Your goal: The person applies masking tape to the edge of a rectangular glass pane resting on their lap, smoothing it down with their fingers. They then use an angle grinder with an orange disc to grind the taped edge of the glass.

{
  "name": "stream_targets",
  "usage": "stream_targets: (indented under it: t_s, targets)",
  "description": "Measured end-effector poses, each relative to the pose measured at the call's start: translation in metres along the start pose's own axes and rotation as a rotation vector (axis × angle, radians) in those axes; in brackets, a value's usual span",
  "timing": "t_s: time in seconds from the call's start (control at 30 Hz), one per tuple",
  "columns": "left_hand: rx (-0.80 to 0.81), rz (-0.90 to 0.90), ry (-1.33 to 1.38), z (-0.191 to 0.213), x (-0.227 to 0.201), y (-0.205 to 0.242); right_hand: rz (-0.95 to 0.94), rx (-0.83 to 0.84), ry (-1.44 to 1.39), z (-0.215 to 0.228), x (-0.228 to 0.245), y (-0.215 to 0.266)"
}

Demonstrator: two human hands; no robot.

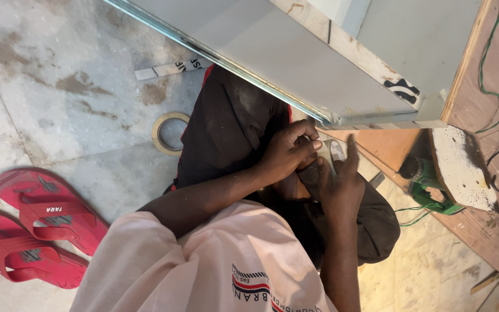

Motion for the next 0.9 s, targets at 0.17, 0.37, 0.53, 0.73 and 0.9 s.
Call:
stream_targets:
  t_s: [0.17, 0.37, 0.53, 0.73, 0.9]
  targets:
    - [0.047, 0.024, 0.256, -0.009, 0.014, -0.007, 0.108, -0.08, 0.038, 0.001, -0.006, -0.001]
    - [0.059, 0.163, 0.446, -0.01, 0.009, -0.006, 0.152, -0.097, -0.01, 0.003, -0.01, -0.001]
    - [0.096, 0.065, 0.007, -0.002, -0.013, -0.004, 0.238, -0.084, -0.06, 0.007, -0.006, 0.0]
    - [-0.115, -0.264, -0.558, 0.006, -0.086, -0.007, 0.134, -0.094, 0.054, 0.01, -0.009, -0.007]
    - [-0.148, -0.37, -0.755, 0.0, -0.103, -0.011, 0.057, -0.073, 0.125, 0.013, -0.018, -0.021]
Point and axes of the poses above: each hand's wrist, its own y-axis away from the middle knuckle, its own z-axis out of the back of the hand, x = y × z, the point moved 10 cm from there along -y, towards the middle knuckle, and after that the axes turned 7 degrees about x, right-handed, at the moved point
